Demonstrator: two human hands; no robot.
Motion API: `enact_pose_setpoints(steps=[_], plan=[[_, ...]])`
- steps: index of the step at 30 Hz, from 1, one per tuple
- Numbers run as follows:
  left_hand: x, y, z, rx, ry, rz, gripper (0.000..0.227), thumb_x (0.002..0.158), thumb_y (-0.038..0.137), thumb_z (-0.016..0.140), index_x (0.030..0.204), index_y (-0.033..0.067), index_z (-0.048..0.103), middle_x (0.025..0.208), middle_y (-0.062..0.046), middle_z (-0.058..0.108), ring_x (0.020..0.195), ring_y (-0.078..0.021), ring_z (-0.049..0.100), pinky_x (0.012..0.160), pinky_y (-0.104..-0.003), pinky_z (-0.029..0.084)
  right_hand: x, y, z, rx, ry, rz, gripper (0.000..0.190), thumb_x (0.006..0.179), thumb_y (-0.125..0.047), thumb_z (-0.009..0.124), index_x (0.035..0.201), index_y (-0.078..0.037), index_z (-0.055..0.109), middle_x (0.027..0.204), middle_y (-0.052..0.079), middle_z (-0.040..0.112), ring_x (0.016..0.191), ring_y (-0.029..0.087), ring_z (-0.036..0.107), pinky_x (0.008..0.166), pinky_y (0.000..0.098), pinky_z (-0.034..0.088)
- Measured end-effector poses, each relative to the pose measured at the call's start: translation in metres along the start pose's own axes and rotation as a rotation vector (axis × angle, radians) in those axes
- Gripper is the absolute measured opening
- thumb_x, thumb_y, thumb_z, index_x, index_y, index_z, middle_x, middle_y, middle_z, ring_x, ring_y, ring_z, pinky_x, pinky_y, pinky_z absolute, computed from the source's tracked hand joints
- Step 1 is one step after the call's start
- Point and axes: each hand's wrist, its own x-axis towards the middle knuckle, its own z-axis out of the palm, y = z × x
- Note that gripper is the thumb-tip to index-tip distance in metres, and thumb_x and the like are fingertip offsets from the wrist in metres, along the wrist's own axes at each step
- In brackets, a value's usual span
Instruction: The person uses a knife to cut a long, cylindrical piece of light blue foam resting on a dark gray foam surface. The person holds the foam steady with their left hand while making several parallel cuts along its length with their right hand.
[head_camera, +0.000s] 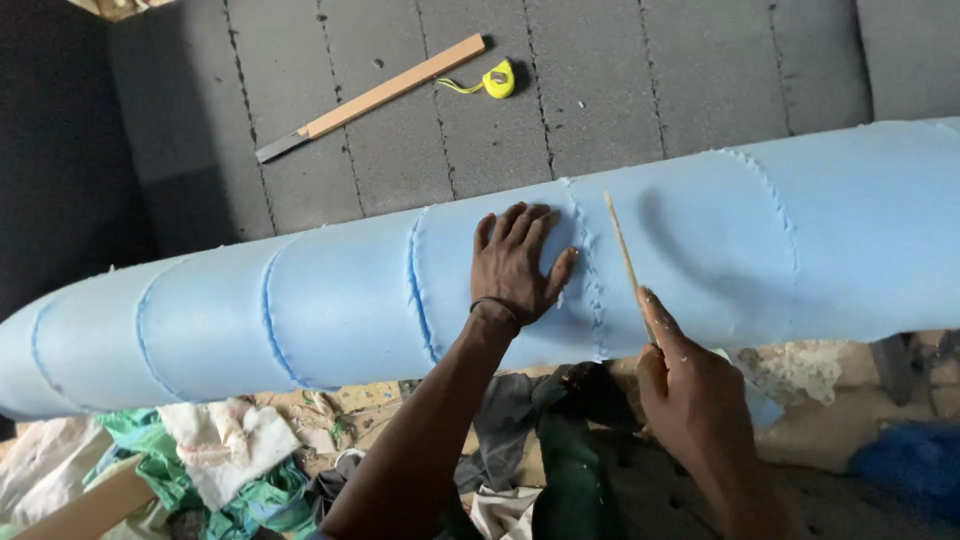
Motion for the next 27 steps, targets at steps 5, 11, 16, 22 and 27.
enact_pose_setpoints(steps=[5,11,16,22,27], plan=[[-0.004,-0.008,0.018,0.09,0.013,0.012,0.065,0.111,0.07,0.041,0.155,0.0269,0.061,0.151,-0.001,0.067,0.156,-0.0273,0.058,0.133,-0.061,0.037,0.046,-0.012,0.009,-0.143,-0.048,-0.048,0.07,0.107,-0.022,0.051,0.176,-0.032,0.053,0.119,0.029,0.086,0.109,0.054,0.084,0.092,0.0744,0.067],[-0.004,-0.004,0.014,0.046,-0.013,-0.024,0.066,0.112,0.067,0.039,0.159,0.0254,0.059,0.158,-0.003,0.065,0.159,-0.0301,0.057,0.136,-0.061,0.034,0.086,-0.041,0.005,-0.231,-0.065,-0.111,0.068,0.106,-0.024,0.052,0.174,-0.029,0.06,0.114,0.03,0.086,0.112,0.054,0.083,0.094,0.0731,0.066],[-0.006,-0.004,0.02,0.043,-0.028,-0.046,0.07,0.114,0.07,0.034,0.164,0.0267,0.056,0.165,-0.003,0.063,0.162,-0.0307,0.055,0.138,-0.062,0.031,0.112,-0.019,0.027,-0.317,-0.091,-0.105,0.067,0.105,-0.024,0.053,0.171,-0.024,0.064,0.114,0.03,0.087,0.116,0.054,0.083,0.099,0.0707,0.065],[-0.004,-0.005,0.019,0.023,-0.073,-0.056,0.072,0.113,0.072,0.034,0.166,0.027,0.054,0.169,-0.004,0.062,0.165,-0.0324,0.054,0.14,-0.062,0.029,0.135,-0.02,0.035,-0.326,-0.095,-0.086,0.067,0.103,-0.024,0.052,0.168,-0.023,0.069,0.118,0.028,0.087,0.121,0.051,0.081,0.103,0.069,0.063],[-0.004,-0.006,0.019,0.029,-0.096,-0.055,0.074,0.114,0.073,0.029,0.167,0.0278,0.052,0.171,-0.003,0.06,0.166,-0.0317,0.052,0.141,-0.062,0.027,0.158,-0.016,0.048,-0.354,-0.066,-0.114,0.066,0.103,-0.022,0.05,0.166,-0.023,0.071,0.114,0.026,0.088,0.12,0.05,0.082,0.103,0.0673,0.064]])
